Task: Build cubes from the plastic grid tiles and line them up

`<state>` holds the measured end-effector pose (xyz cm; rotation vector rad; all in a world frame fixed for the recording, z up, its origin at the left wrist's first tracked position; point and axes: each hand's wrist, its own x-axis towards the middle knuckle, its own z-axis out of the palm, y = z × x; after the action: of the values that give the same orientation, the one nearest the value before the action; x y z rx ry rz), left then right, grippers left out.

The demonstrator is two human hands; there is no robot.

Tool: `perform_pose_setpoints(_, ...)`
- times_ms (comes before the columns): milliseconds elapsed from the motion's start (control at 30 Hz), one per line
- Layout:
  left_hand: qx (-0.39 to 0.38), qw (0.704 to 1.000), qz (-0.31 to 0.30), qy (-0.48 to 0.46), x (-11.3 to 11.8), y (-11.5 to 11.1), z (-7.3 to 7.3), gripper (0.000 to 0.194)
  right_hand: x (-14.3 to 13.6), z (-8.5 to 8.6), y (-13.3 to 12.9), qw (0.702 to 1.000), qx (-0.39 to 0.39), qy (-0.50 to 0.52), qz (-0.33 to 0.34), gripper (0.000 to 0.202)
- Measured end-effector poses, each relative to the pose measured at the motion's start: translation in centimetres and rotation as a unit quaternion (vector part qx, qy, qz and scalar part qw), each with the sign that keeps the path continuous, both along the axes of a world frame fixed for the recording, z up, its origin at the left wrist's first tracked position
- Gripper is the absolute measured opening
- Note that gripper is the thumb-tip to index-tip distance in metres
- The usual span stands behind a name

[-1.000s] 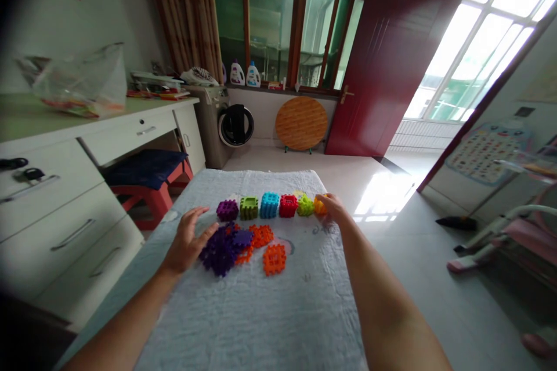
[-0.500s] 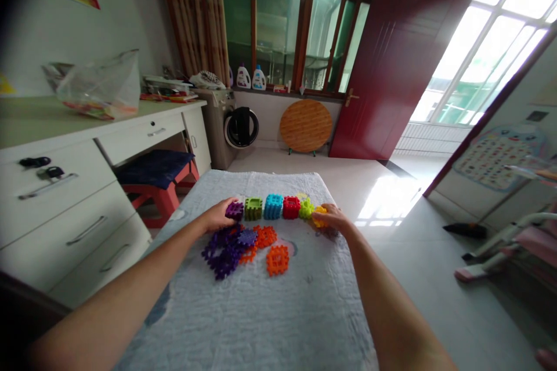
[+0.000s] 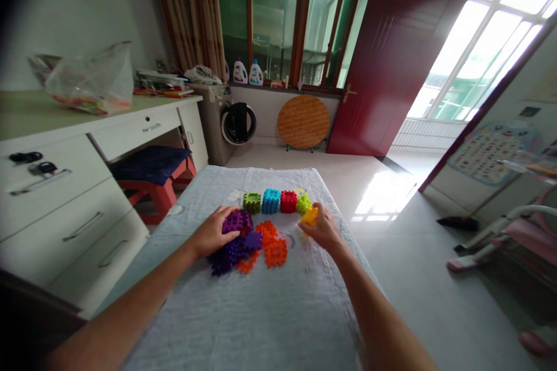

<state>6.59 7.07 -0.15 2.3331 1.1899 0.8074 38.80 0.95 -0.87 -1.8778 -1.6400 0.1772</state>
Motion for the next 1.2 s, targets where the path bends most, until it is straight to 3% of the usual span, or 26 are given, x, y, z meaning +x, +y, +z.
perform_pose_setpoints(133, 0.031, 0.998, -0.041, -0.030, 2.5, -2.5, 1.2, 0.054, -5.4, 1.6, -0.6, 0.991, 0.048, 0.043, 0.115, 0.054)
perform_pose_setpoints(233, 0.055, 0.994, -0.081, -0.045, 3.5, -3.3, 1.6, 0.077, -8.6, 2.2, -0.4, 0.973, 0.098, 0.068, 0.198, 0.053)
perform_pose_setpoints(333, 0.070, 0.994, -0.076, -0.042, 3.4, -3.0, 1.5, 0.093, -9.8, 2.0, 0.0, 0.961, 0.108, 0.095, 0.237, 0.047)
perform_pose_setpoints(533, 0.049, 0.998, -0.004, 0.043, 3.6, -0.4, 1.2, 0.108, -7.7, 0.6, 0.5, 0.968, 0.104, 0.109, 0.203, 0.029)
perform_pose_setpoints(700, 0.069, 0.991, 0.018, 0.113, 7.0, 2.5, 2.5, 0.103, -4.8, -0.7, 1.7, 0.983, 0.152, 0.090, 0.048, 0.018)
perform_pose_setpoints(767, 0.074, 0.987, 0.011, 0.143, 8.4, 3.9, 3.2, 0.100, -3.4, -1.2, 2.7, 0.984, 0.161, 0.073, -0.038, 0.024)
perform_pose_setpoints(867, 0.057, 0.976, -0.005, 0.212, 10.0, 5.9, 3.8, 0.099, -1.2, -1.9, 4.8, 0.990, 0.087, 0.053, -0.103, 0.061)
perform_pose_setpoints(1000, 0.010, 0.960, -0.018, 0.279, 10.9, 7.2, 3.5, 0.098, 0.8, -2.6, 7.5, 0.996, -0.011, 0.049, -0.068, 0.094)
perform_pose_setpoints(1100, 0.004, 0.958, -0.029, 0.285, 11.0, 6.9, 3.3, 0.091, 1.0, -3.1, 8.3, 0.997, -0.044, 0.057, -0.004, 0.095)
perform_pose_setpoints(1200, 0.014, 0.958, -0.049, 0.282, 10.8, 6.0, 3.2, 0.076, 0.6, -3.5, 8.2, 0.997, -0.012, 0.057, 0.059, 0.085)
